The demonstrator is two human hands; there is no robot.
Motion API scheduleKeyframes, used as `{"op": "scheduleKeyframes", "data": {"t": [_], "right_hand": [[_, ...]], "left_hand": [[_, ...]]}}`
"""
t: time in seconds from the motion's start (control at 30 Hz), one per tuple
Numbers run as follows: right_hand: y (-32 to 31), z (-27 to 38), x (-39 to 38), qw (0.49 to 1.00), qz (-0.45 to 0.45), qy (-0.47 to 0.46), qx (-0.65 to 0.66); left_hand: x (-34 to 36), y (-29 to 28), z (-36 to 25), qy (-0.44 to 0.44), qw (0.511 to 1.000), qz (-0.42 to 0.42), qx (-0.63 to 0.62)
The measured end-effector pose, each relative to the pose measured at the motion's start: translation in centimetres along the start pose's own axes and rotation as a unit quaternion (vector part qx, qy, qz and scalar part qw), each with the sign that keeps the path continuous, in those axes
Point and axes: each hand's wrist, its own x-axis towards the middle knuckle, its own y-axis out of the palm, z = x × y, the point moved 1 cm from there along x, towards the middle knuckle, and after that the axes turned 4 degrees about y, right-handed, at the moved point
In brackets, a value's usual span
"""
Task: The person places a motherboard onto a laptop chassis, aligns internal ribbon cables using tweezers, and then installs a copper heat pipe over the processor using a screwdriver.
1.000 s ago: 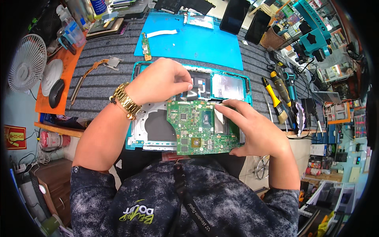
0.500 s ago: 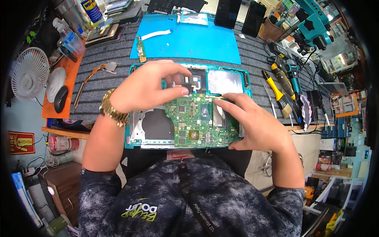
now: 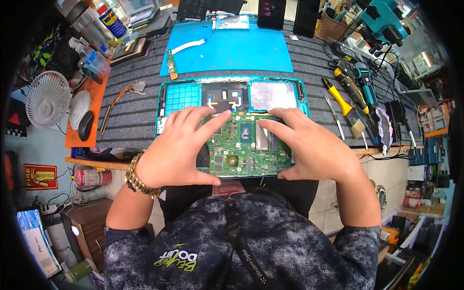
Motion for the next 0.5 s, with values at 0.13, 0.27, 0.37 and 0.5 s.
{"op": "scheduleKeyframes", "data": {"t": [0.13, 0.27, 0.37, 0.5], "right_hand": [[0.1, -0.2, -0.3, 1.000, -0.022, -0.016, -0.001], [0.4, -0.6, -0.5, 0.999, -0.033, -0.017, 0.016], [0.5, -1.4, -0.9, 0.998, -0.042, -0.016, 0.039], [0.2, -3.5, -2.9, 0.990, -0.121, -0.006, 0.075]], "left_hand": [[0.0, 0.0, -0.4, -0.008, 1.000, -0.003, -0.005], [0.1, 0.2, -0.2, -0.021, 0.999, -0.006, -0.025], [0.2, 0.4, 0.0, -0.023, 0.999, -0.009, -0.022], [0.3, 0.5, 0.2, -0.025, 0.999, -0.017, -0.027]]}}
